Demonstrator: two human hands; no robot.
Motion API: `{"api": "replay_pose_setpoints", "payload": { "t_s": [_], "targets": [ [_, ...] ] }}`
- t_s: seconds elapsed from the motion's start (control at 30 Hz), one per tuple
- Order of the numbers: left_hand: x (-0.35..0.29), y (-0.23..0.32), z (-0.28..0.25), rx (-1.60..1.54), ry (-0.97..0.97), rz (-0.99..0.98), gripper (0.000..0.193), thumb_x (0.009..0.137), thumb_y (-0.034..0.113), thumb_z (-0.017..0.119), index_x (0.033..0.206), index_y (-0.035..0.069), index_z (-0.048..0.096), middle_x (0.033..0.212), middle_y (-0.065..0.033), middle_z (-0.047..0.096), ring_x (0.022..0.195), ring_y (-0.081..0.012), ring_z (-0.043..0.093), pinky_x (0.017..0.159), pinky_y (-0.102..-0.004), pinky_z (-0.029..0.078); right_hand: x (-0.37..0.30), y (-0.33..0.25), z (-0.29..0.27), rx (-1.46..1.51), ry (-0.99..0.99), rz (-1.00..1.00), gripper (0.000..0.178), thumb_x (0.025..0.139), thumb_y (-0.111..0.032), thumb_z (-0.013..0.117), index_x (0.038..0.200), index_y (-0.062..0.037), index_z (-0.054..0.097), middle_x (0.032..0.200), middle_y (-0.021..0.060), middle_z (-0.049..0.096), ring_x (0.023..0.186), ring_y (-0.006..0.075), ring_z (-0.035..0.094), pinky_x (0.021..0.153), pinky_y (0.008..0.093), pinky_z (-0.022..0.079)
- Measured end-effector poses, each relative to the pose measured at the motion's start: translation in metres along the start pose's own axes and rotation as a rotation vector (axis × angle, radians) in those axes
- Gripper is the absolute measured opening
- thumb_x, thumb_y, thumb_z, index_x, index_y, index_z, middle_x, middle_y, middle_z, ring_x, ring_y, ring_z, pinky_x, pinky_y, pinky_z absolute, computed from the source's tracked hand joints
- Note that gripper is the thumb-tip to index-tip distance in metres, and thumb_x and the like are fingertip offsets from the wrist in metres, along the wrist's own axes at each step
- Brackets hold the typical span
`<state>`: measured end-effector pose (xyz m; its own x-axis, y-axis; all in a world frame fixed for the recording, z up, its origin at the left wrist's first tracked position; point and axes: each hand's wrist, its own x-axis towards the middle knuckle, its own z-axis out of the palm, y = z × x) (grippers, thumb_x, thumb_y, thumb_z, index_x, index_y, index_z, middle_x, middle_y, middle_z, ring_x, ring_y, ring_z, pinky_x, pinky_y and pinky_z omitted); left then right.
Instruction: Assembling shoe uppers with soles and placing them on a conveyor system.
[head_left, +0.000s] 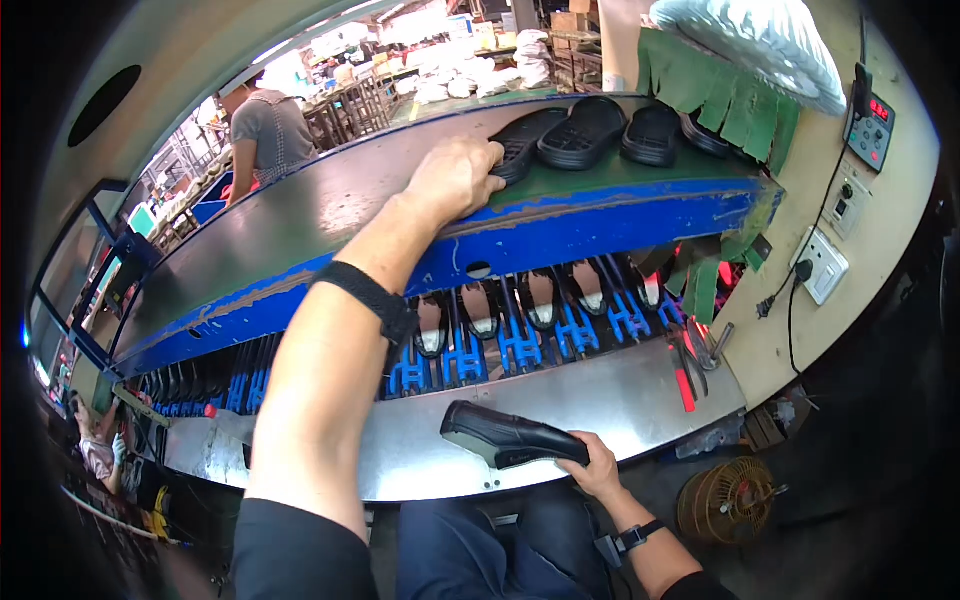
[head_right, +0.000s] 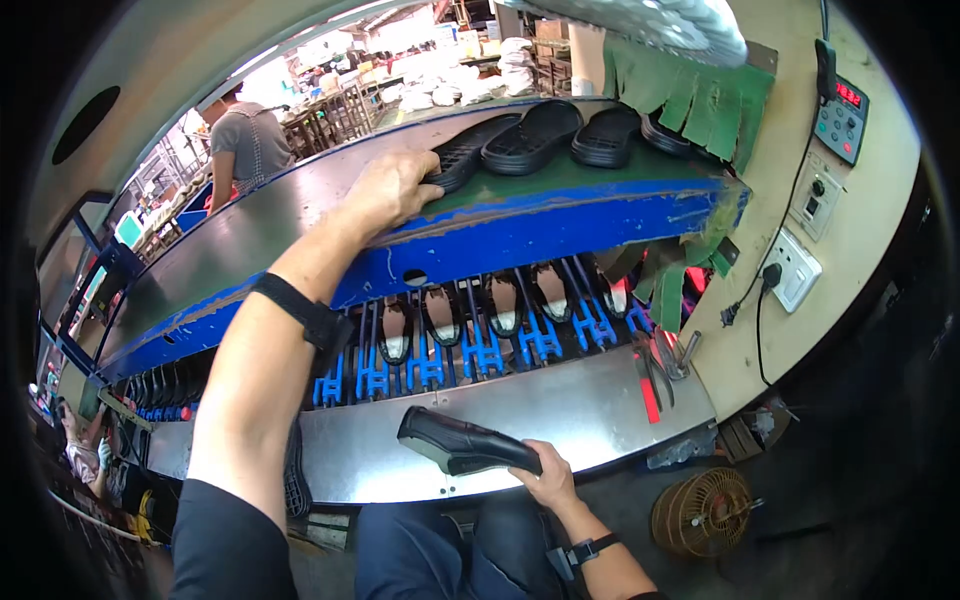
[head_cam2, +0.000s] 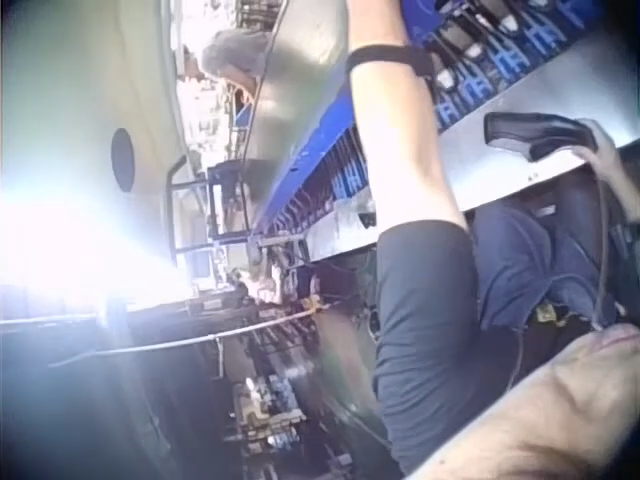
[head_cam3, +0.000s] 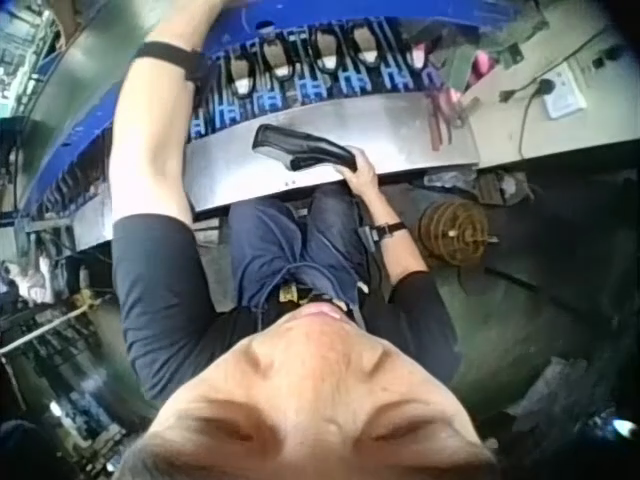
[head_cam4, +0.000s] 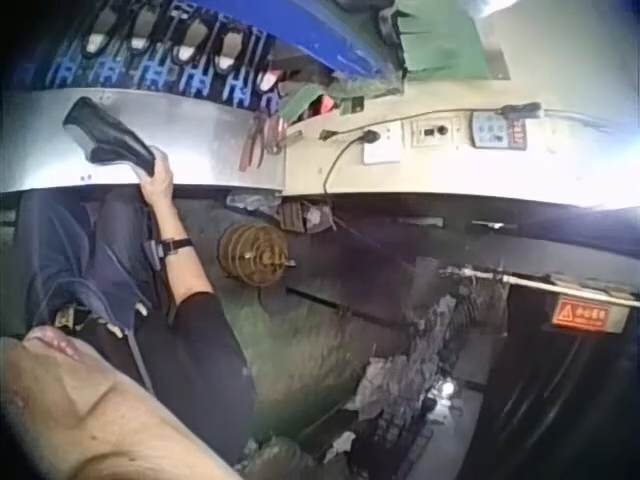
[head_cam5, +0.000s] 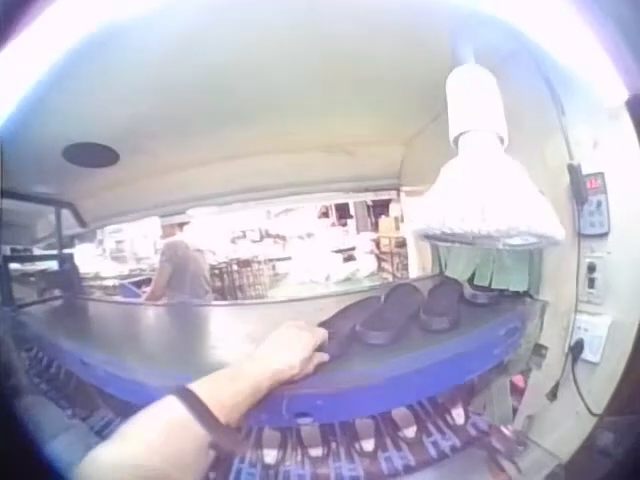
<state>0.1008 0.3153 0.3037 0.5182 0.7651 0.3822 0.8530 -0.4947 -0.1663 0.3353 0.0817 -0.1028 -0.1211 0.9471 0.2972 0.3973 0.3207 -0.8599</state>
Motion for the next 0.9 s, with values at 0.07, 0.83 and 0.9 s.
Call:
{"api": "replay_pose_setpoints", "payload": {
  "t_s": [0.07,0.83,0.9],
  "targets": [
    [-0.025,0.01,-0.025,-0.068,0.191,0.174,0.026,0.086,0.025,0.073,0.097,0.002,0.065,0.094,-0.0199,0.066,0.093,-0.0394,0.063,0.083,-0.0462,0.05,0.001,0.0,0.002,-0.002,0.042,-0.032,0.056,0.076,-0.025,0.085,0.122,-0.0048,0.061,0.114,0.0188,0.067,0.106,0.0357,0.067,0.091,0.0408,0.054],
    [-0.556,0.093,0.151,-1.152,0.367,-1.215,0.027,0.091,0.015,0.068,0.11,-0.005,0.067,0.094,-0.0087,0.068,0.093,-0.0213,0.064,0.091,-0.036,0.05,-0.055,-0.212,-0.049,0.851,-0.487,0.103,0.05,0.088,-0.036,0.073,0.121,0.0001,0.06,0.115,0.0103,0.068,0.102,0.0218,0.066,0.093,0.0352,0.053],
    [-0.532,0.094,0.142,-1.675,0.279,-1.115,0.028,0.095,0.012,0.064,0.114,-0.008,0.066,0.105,-0.0154,0.072,0.093,-0.0198,0.068,0.091,-0.0342,0.054,-0.11,-0.177,-0.026,1.265,-0.422,0.404,0.059,0.098,-0.046,0.057,0.135,0.0002,0.052,0.124,0.0135,0.065,0.11,0.0251,0.066,0.1,0.0381,0.052]
  ]
}}
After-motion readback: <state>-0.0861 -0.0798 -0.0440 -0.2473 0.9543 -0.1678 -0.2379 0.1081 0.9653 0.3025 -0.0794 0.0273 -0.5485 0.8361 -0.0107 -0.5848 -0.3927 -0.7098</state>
